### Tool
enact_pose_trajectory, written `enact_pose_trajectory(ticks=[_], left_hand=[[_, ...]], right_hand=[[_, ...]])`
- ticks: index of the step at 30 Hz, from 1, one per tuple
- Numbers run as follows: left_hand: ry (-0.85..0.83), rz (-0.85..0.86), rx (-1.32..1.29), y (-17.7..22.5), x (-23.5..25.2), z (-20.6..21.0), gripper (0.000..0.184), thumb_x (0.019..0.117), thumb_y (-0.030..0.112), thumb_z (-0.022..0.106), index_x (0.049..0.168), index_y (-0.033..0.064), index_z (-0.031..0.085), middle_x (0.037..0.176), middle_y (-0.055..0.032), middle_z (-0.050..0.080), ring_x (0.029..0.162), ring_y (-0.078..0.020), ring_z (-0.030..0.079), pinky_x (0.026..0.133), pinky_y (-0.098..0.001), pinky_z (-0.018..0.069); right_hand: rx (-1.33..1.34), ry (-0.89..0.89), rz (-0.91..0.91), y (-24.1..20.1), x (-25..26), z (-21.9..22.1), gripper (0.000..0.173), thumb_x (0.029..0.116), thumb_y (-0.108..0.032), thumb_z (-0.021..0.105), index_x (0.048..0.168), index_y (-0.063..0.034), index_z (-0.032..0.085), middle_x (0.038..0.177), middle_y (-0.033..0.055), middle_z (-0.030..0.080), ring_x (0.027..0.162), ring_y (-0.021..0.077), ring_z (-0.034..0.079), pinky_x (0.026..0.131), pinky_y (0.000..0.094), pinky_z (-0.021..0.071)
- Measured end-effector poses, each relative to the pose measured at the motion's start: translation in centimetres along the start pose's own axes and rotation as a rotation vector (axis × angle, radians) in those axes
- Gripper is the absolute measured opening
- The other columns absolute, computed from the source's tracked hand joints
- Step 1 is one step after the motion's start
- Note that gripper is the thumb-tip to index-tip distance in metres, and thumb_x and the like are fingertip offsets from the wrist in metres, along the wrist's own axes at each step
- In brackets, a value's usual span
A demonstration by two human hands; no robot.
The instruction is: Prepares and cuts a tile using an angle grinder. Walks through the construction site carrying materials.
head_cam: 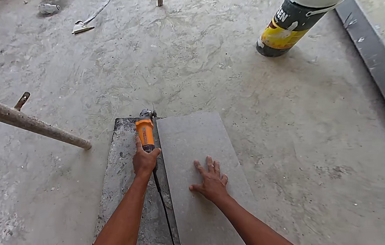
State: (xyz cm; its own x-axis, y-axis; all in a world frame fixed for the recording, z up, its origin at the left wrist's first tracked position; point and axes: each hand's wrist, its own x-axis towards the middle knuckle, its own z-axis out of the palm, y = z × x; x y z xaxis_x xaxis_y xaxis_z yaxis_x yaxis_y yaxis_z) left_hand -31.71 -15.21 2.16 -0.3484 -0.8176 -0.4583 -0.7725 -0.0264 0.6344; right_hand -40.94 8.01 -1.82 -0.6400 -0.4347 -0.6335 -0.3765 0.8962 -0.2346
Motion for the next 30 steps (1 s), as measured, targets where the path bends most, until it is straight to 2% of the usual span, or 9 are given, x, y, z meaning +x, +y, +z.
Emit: enact_pose_trajectory(ticks=[30], left_hand=[[0.023,0.028,0.053,-0.5,0.9,1.5,0.107,0.0838,0.041,0.084,0.166,0.0269,0.017,0.113,-0.0236,0.07,0.1,-0.0417,0.07,0.085,-0.0644,0.0542]], right_hand=[[0.018,0.014,-0.005,0.2,0.0,0.1,0.108,0.0773,-0.057,0.085,0.164,-0.0431,0.021,0.174,0.0062,-0.009,0.159,0.0369,-0.011,0.117,0.0779,0.0078]])
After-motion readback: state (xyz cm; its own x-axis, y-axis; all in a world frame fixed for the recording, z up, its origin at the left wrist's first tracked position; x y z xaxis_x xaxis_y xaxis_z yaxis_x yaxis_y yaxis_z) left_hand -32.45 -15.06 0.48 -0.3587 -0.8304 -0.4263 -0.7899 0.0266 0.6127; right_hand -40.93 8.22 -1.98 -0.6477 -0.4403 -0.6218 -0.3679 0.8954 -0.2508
